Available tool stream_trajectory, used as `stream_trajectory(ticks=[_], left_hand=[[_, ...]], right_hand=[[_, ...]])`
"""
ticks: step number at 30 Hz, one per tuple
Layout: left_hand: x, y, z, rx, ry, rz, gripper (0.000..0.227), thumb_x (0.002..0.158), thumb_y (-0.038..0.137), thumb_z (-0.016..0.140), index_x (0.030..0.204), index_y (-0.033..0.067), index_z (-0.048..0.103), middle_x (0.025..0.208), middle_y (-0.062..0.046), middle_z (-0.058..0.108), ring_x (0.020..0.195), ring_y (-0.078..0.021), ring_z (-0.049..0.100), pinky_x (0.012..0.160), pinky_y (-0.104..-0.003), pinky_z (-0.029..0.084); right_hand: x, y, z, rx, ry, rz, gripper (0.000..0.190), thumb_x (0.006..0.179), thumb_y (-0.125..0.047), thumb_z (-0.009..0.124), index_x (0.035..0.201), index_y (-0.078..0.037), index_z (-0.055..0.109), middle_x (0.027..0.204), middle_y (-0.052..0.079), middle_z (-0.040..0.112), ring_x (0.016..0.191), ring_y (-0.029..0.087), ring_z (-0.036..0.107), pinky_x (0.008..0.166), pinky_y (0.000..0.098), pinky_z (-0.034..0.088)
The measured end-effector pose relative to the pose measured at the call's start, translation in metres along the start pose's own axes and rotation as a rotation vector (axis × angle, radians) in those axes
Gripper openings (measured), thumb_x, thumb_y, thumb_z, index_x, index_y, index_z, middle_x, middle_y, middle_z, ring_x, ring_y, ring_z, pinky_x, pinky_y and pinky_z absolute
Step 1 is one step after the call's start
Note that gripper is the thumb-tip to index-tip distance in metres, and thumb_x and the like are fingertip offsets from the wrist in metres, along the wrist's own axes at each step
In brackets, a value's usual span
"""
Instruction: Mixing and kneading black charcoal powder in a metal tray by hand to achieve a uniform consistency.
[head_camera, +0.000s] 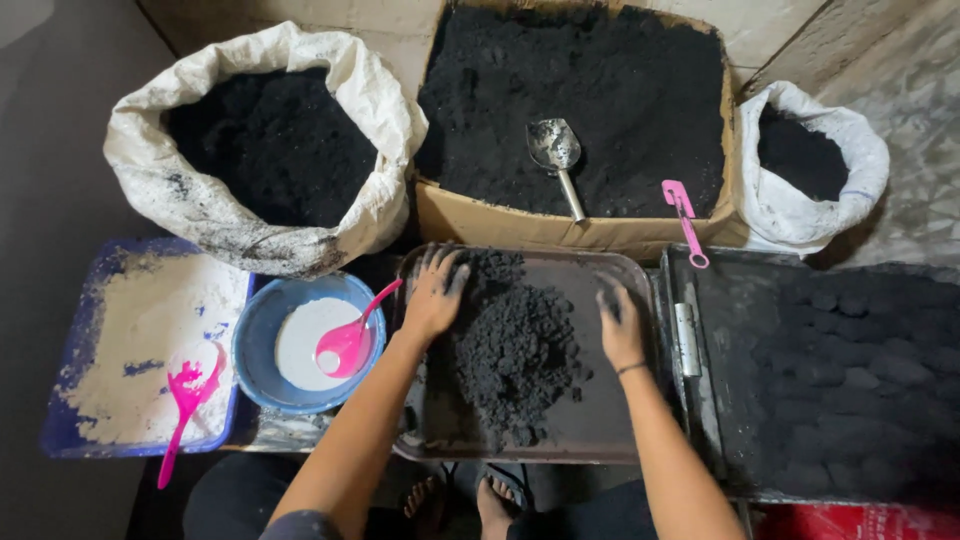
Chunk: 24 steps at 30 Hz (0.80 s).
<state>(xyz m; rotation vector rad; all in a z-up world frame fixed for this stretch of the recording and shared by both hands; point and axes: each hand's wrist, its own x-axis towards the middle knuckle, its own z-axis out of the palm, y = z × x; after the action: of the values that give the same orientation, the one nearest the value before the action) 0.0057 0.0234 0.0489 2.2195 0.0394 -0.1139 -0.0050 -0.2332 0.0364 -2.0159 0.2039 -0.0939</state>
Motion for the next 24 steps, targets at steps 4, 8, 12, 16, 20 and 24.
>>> stream_trajectory(ticks=[4, 8, 12, 16, 20, 24], left_hand=[[0.011, -0.008, 0.011, 0.091, -0.149, -0.064, 0.054, 0.093, 0.046, 0.022, 0.135, 0.0142, 0.034, 0.146, -0.01, 0.019, 0.135, -0.0325, 0.005, 0.108, -0.05, 0.004], [0.017, 0.001, 0.015, -0.019, -0.207, -0.026, 0.053, 0.092, 0.043, 0.025, 0.134, 0.0111, 0.035, 0.143, -0.014, 0.024, 0.136, -0.0302, 0.007, 0.109, -0.048, 0.012], [0.014, 0.008, 0.017, -0.086, -0.207, 0.067, 0.05, 0.092, 0.038, 0.025, 0.129, 0.0094, 0.043, 0.137, -0.012, 0.037, 0.133, -0.0293, 0.021, 0.109, -0.042, 0.017], [0.017, 0.0, 0.025, -0.131, -0.195, 0.032, 0.049, 0.093, 0.039, 0.027, 0.128, 0.0099, 0.045, 0.133, -0.01, 0.042, 0.129, -0.0266, 0.029, 0.108, -0.039, 0.02], [0.015, 0.01, 0.023, -0.19, -0.222, -0.03, 0.053, 0.093, 0.041, 0.027, 0.127, 0.0055, 0.045, 0.132, -0.014, 0.043, 0.128, -0.0288, 0.031, 0.109, -0.04, 0.019], [0.021, -0.01, 0.041, -0.242, -0.222, -0.096, 0.051, 0.095, 0.04, 0.029, 0.122, 0.0026, 0.05, 0.126, -0.016, 0.048, 0.124, -0.032, 0.036, 0.105, -0.043, 0.025]], right_hand=[[0.035, 0.049, 0.005, -0.094, 0.018, 0.099, 0.058, 0.091, -0.041, 0.048, 0.126, 0.004, 0.04, 0.129, 0.025, 0.04, 0.126, 0.032, 0.031, 0.107, 0.0426, 0.022], [0.043, 0.061, 0.024, -0.251, -0.069, -0.022, 0.052, 0.089, -0.039, 0.048, 0.12, 0.003, 0.048, 0.121, 0.025, 0.046, 0.122, 0.034, 0.037, 0.106, 0.0438, 0.023], [0.051, 0.072, 0.056, -0.165, -0.181, -0.186, 0.042, 0.085, -0.033, 0.057, 0.113, -0.001, 0.055, 0.114, 0.021, 0.053, 0.116, 0.032, 0.043, 0.102, 0.041, 0.03], [0.053, 0.045, 0.079, -0.103, -0.323, -0.171, 0.045, 0.086, -0.039, 0.052, 0.117, -0.006, 0.054, 0.12, 0.014, 0.052, 0.119, 0.026, 0.042, 0.104, 0.0381, 0.028], [0.055, 0.03, 0.092, -0.081, -0.418, -0.072, 0.051, 0.087, -0.046, 0.048, 0.118, -0.006, 0.053, 0.124, 0.015, 0.05, 0.122, 0.026, 0.039, 0.106, 0.0371, 0.025], [0.058, 0.024, 0.099, -0.179, -0.516, 0.031, 0.061, 0.087, -0.053, 0.043, 0.119, -0.001, 0.051, 0.133, 0.018, 0.041, 0.128, 0.026, 0.031, 0.109, 0.0364, 0.02]])
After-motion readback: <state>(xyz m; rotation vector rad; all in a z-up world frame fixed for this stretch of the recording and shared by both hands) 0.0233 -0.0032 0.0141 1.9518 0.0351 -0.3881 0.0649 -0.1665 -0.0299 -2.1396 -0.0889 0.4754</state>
